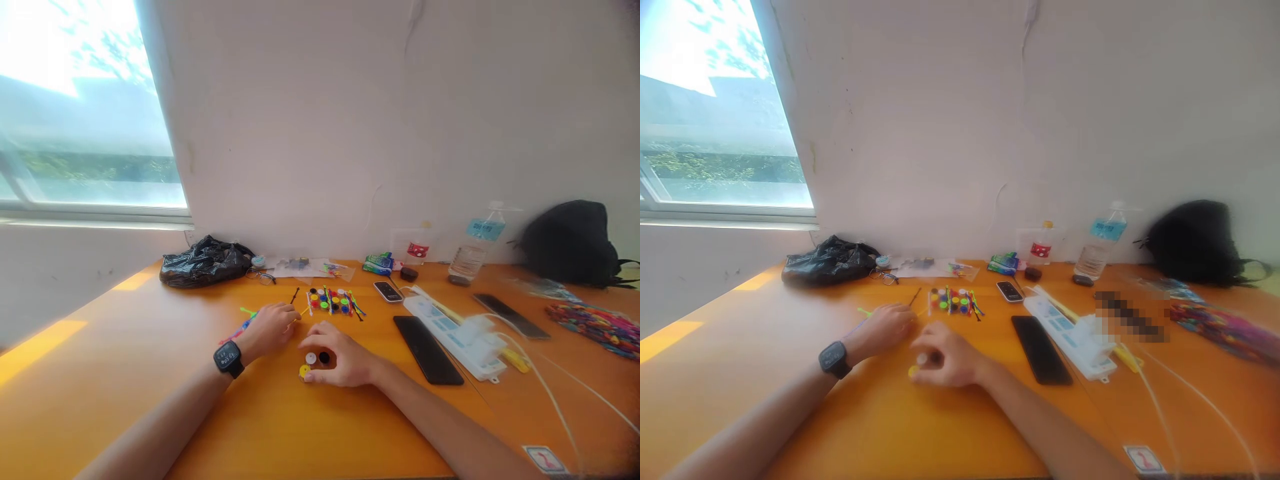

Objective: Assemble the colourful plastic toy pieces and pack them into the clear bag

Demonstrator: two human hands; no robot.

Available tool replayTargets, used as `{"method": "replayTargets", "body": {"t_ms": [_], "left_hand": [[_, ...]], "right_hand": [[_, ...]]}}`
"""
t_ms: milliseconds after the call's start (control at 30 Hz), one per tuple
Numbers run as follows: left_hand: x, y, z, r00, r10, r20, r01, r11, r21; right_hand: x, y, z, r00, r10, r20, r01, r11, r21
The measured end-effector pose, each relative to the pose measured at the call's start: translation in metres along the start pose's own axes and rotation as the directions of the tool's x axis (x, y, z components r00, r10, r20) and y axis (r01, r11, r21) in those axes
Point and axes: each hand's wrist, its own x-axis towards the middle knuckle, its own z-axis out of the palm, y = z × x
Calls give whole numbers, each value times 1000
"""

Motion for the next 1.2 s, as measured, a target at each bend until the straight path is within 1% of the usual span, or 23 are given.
{"method": "replayTargets", "body": {"t_ms": [67,167,267,367,433,500,567,633,800,867,933,1000,1067,1133,1200], "left_hand": [[0,2,1,999,34,-37,-33,999,16],[0,4,3,997,66,-33,-65,998,17],[0,2,2,999,37,0,-37,998,44],[1,0,-1,999,-30,25,28,998,65],[1,0,-2,997,-69,44,67,996,50],[2,0,-1,994,-104,40,103,994,26],[1,0,0,993,-118,7,118,993,13],[1,0,3,995,-102,-22,103,994,22],[2,-3,8,998,-61,-22,63,994,86],[3,-4,8,997,-74,-16,75,992,98],[3,-3,7,993,-118,-23,120,988,93],[3,-2,4,984,-173,-49,176,983,61],[3,-2,2,977,-193,-92,193,981,-5],[2,-1,1,977,-161,-142,148,984,-96],[2,1,1,975,-125,-186,87,976,-201]], "right_hand": [[0,-3,4,998,-20,53,19,1000,16],[1,-3,9,997,-13,79,14,1000,-13],[2,3,10,998,50,26,-47,994,-95],[2,16,7,987,148,-64,-156,975,-159],[2,24,5,971,207,-118,-225,959,-170],[1,30,4,959,239,-152,-263,951,-164],[1,32,4,954,250,-168,-276,949,-153],[1,32,6,952,250,-178,-276,951,-141],[2,34,7,941,264,-213,-293,949,-117],[2,35,6,937,268,-223,-299,946,-121],[2,34,5,945,240,-221,-272,953,-131],[2,33,3,959,195,-205,-228,961,-155],[2,31,2,968,170,-183,-203,963,-179],[2,30,3,966,184,-182,-216,960,-178],[2,30,4,955,213,-208,-247,957,-152]]}}
